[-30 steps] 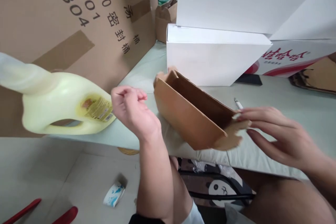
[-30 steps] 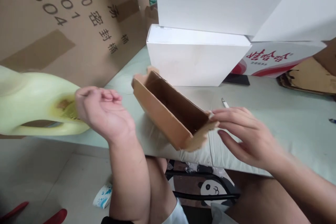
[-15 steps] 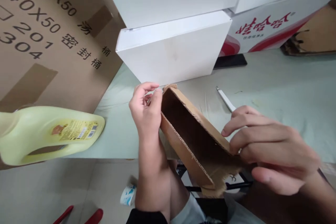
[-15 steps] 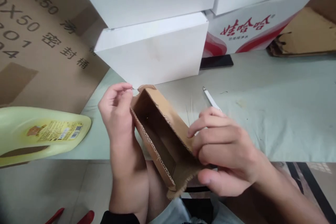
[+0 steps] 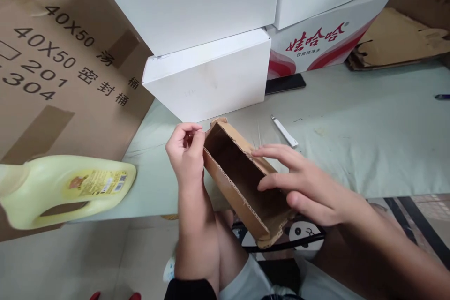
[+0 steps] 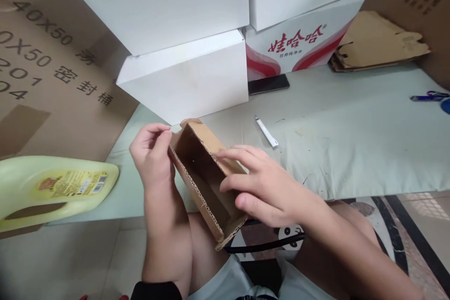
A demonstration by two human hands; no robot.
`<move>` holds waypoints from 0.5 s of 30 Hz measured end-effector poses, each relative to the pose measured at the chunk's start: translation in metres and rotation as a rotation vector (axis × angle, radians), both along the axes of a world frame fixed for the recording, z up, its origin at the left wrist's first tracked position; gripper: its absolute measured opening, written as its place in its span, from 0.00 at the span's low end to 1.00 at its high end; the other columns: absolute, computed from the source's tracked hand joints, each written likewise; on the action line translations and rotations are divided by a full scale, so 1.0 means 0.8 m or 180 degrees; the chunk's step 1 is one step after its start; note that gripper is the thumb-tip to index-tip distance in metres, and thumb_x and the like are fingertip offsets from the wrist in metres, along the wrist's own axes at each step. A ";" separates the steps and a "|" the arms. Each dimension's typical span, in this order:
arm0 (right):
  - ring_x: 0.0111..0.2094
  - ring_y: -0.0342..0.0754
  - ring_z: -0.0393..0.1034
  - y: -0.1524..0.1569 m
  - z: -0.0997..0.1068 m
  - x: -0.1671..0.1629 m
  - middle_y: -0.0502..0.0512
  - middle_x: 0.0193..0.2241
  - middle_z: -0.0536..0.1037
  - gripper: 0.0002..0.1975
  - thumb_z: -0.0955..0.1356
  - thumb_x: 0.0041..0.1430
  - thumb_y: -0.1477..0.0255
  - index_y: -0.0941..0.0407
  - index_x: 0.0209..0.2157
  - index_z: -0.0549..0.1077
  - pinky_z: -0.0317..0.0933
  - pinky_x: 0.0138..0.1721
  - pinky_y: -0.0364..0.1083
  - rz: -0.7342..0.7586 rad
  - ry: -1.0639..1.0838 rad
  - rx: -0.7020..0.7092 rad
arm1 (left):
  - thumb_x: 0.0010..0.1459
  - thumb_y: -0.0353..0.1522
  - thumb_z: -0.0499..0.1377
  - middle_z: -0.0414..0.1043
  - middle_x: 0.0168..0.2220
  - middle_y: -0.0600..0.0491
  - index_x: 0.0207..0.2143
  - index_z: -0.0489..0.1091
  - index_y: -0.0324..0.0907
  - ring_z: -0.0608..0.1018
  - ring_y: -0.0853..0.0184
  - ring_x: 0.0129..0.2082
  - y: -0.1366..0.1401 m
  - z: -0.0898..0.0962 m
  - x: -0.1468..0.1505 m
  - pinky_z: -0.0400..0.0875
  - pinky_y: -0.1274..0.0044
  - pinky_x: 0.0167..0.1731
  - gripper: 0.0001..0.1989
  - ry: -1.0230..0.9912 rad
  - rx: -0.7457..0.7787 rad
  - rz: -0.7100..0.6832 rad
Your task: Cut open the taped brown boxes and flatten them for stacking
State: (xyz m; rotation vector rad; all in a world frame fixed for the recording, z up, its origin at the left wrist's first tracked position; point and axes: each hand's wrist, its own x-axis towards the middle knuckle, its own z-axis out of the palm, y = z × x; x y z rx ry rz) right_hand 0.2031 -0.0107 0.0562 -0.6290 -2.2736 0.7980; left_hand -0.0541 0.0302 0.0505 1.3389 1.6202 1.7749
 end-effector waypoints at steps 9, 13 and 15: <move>0.46 0.52 0.76 0.005 -0.013 -0.015 0.61 0.50 0.75 0.16 0.58 0.73 0.66 0.53 0.37 0.74 0.71 0.44 0.51 -0.0545 0.0530 -0.0190 | 0.45 0.29 0.67 0.70 0.27 0.58 0.32 0.75 0.43 0.66 0.74 0.23 -0.001 -0.002 -0.004 0.60 0.80 0.24 0.09 -0.0095 -0.0311 -0.0281; 0.44 0.52 0.75 0.007 -0.016 -0.018 0.60 0.47 0.75 0.13 0.59 0.71 0.68 0.53 0.38 0.73 0.71 0.42 0.50 -0.0762 0.0604 -0.0109 | 0.43 0.28 0.62 0.70 0.28 0.57 0.32 0.75 0.43 0.64 0.73 0.23 0.003 -0.005 -0.008 0.58 0.79 0.23 0.10 -0.0069 -0.0236 -0.0233; 0.44 0.52 0.75 0.008 -0.017 -0.017 0.59 0.46 0.75 0.11 0.60 0.71 0.70 0.52 0.38 0.73 0.71 0.42 0.50 -0.0884 0.0629 -0.0107 | 0.41 0.28 0.60 0.72 0.29 0.55 0.31 0.75 0.43 0.69 0.70 0.27 0.005 -0.006 -0.010 0.63 0.77 0.26 0.11 -0.0088 -0.0051 -0.0231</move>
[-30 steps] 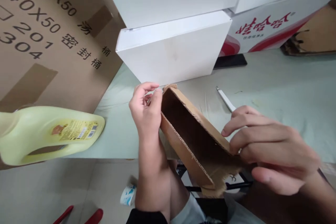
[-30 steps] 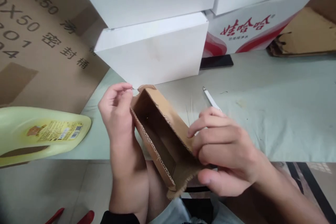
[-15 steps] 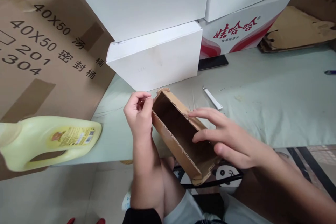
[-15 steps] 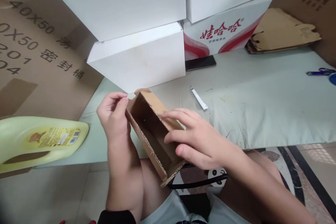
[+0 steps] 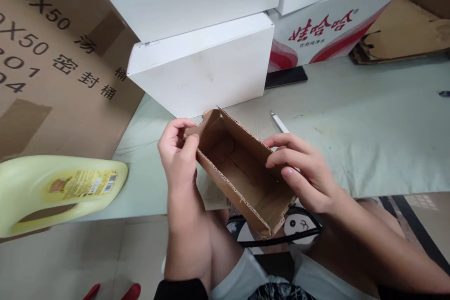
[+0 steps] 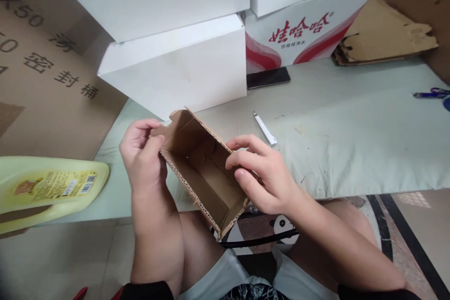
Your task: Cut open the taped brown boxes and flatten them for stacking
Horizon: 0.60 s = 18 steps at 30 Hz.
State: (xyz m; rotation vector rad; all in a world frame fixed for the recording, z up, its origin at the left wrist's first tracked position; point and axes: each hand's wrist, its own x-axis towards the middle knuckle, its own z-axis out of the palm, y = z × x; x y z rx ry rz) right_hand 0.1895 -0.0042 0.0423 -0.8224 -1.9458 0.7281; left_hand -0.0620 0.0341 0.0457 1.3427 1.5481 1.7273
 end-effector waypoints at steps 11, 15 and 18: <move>0.42 0.49 0.75 0.000 -0.003 0.004 0.55 0.43 0.77 0.10 0.62 0.68 0.74 0.52 0.38 0.74 0.69 0.41 0.48 -0.0297 0.0033 -0.0001 | 0.40 0.28 0.58 0.77 0.25 0.54 0.29 0.73 0.43 0.77 0.66 0.28 -0.002 -0.002 0.001 0.71 0.74 0.33 0.10 -0.0749 0.0121 -0.0389; 0.42 0.49 0.76 0.002 -0.002 0.005 0.55 0.42 0.77 0.10 0.62 0.68 0.74 0.52 0.38 0.74 0.69 0.39 0.48 -0.0366 -0.0024 0.0032 | 0.42 0.28 0.59 0.77 0.27 0.53 0.30 0.72 0.44 0.77 0.65 0.29 -0.002 -0.005 -0.002 0.70 0.74 0.32 0.09 -0.0702 0.0195 -0.0481; 0.42 0.49 0.76 0.003 -0.001 0.007 0.55 0.41 0.78 0.10 0.62 0.68 0.75 0.52 0.38 0.74 0.69 0.39 0.48 -0.0384 -0.0066 0.0023 | 0.39 0.27 0.58 0.77 0.28 0.53 0.27 0.74 0.44 0.77 0.64 0.31 -0.001 -0.004 -0.003 0.69 0.73 0.34 0.10 -0.0687 0.0331 -0.0418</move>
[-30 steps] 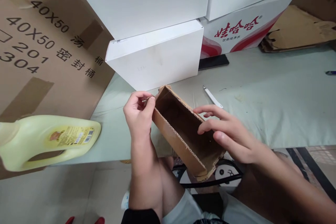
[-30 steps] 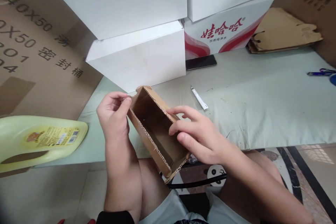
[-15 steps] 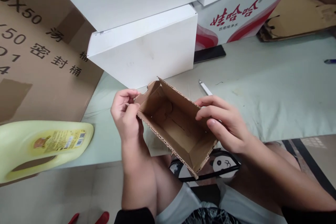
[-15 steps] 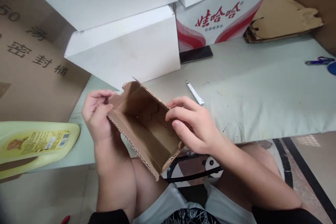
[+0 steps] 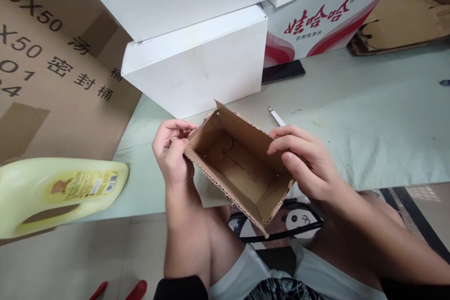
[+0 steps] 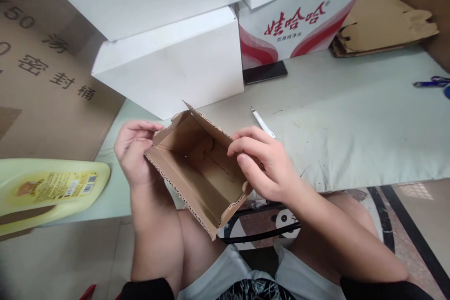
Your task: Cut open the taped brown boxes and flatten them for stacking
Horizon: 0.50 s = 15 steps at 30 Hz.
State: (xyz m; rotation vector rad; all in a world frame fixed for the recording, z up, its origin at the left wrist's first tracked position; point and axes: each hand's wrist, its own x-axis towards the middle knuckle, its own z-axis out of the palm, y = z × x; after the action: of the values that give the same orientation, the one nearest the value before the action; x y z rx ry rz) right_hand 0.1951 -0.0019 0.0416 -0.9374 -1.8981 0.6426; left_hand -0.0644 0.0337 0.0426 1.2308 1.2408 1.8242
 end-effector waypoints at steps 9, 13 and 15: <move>0.40 0.50 0.76 -0.002 0.000 -0.002 0.55 0.41 0.78 0.10 0.62 0.67 0.76 0.52 0.37 0.75 0.68 0.36 0.48 -0.0016 0.0018 -0.0005 | 0.37 0.26 0.58 0.75 0.30 0.52 0.21 0.70 0.44 0.77 0.61 0.38 -0.002 -0.001 -0.008 0.68 0.69 0.42 0.05 0.0322 0.0147 0.0045; 0.41 0.50 0.76 -0.002 0.000 -0.002 0.55 0.41 0.78 0.10 0.62 0.67 0.76 0.52 0.37 0.75 0.68 0.36 0.47 -0.0005 0.0024 -0.0005 | 0.40 0.27 0.57 0.75 0.30 0.51 0.21 0.69 0.43 0.77 0.60 0.37 -0.004 -0.003 -0.011 0.68 0.69 0.39 0.04 0.0464 0.0012 0.0009; 0.41 0.50 0.76 -0.002 0.000 -0.002 0.55 0.41 0.78 0.10 0.63 0.67 0.75 0.52 0.37 0.75 0.68 0.36 0.47 0.0009 0.0033 -0.0014 | 0.41 0.26 0.57 0.75 0.31 0.50 0.21 0.70 0.43 0.77 0.60 0.37 -0.004 -0.003 -0.011 0.68 0.69 0.38 0.04 0.0546 0.0030 0.0014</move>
State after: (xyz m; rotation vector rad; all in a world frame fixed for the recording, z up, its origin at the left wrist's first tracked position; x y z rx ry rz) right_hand 0.1938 -0.0032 0.0414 -0.9327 -1.8899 0.6524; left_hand -0.0735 0.0306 0.0400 1.4156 1.3288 1.7590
